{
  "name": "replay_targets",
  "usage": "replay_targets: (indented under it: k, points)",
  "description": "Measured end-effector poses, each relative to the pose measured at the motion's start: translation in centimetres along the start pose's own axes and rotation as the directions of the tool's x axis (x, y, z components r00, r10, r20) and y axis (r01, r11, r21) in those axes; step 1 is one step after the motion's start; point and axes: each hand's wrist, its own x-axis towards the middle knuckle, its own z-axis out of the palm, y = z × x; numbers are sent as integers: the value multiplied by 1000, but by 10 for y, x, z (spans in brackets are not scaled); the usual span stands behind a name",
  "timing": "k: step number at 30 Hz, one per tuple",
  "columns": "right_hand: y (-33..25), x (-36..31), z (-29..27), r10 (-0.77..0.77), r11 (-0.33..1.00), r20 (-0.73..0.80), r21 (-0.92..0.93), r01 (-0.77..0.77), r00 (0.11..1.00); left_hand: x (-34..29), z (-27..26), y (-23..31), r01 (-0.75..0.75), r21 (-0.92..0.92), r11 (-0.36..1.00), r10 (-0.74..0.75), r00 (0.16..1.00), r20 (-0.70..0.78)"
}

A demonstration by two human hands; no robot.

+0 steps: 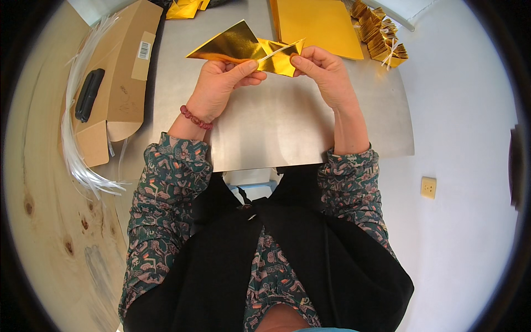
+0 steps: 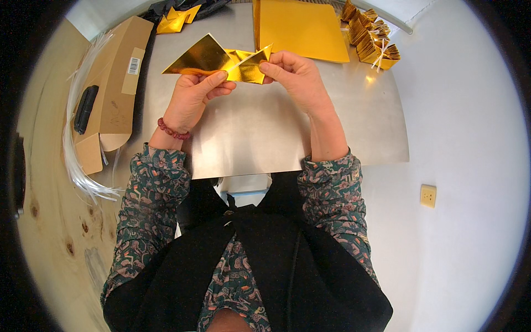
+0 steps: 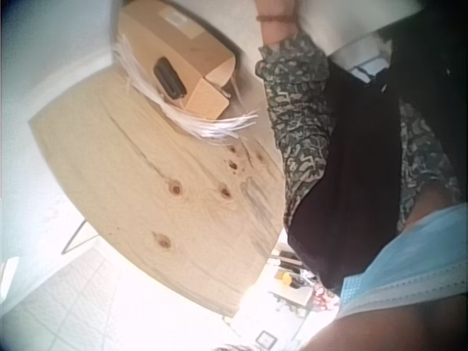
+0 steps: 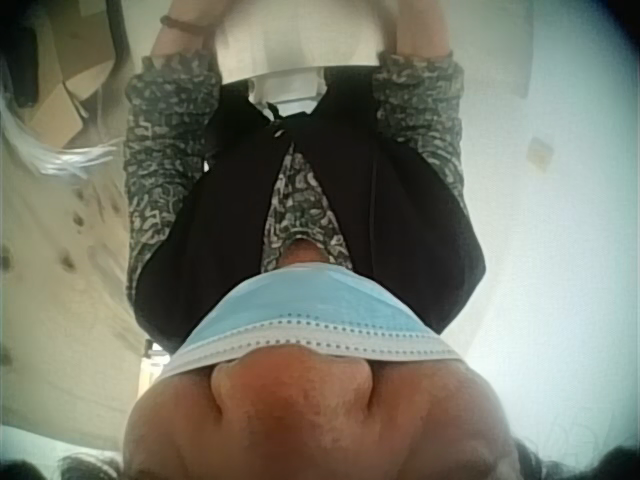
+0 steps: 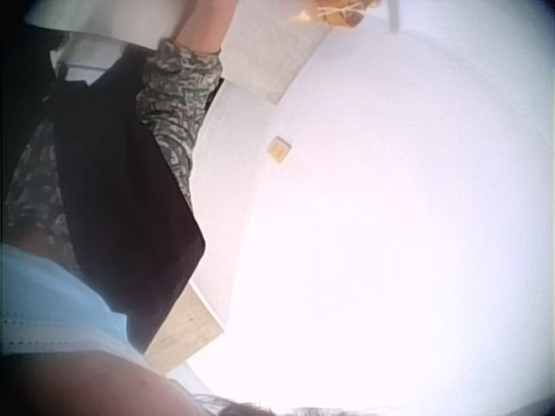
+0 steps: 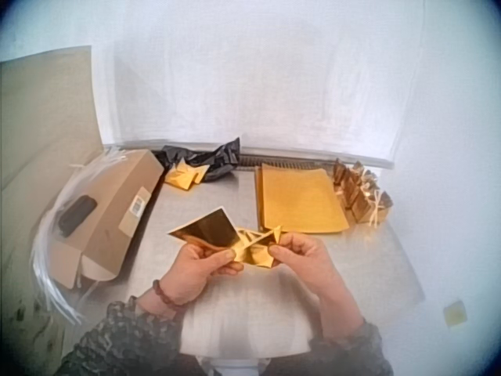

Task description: The person folds a sheet of yellow paper into a small origami shape on a metal table. They complete one piece and place it aside, then begin folding a second sheet.

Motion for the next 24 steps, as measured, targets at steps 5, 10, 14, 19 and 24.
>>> replay_targets:
  k: [5, 10, 14, 19, 24]
  points:
    - [-1, -3, 8, 51, 998, -27, 48, -50, 998, 0, 2, 0, 2, -58, 998, -4, 999, -36]
    - [-1, -2, 9, 68, 997, 38, -31, -66, 997, 1, 2, -1, -16, -42, 999, 14, 999, -39]
    - [0, -2, 7, 85, 995, 24, -60, -83, 996, 1, 2, -2, 3, -42, 999, -5, 999, -44]
    - [-1, -2, 5, 102, 994, 55, -53, -99, 993, 0, 1, -1, 10, -86, 996, -12, 1000, -22]
    - [-1, -1, 12, 132, 989, 43, 66, -135, 990, 1, 2, 0, 13, -109, 994, -15, 1000, -19]
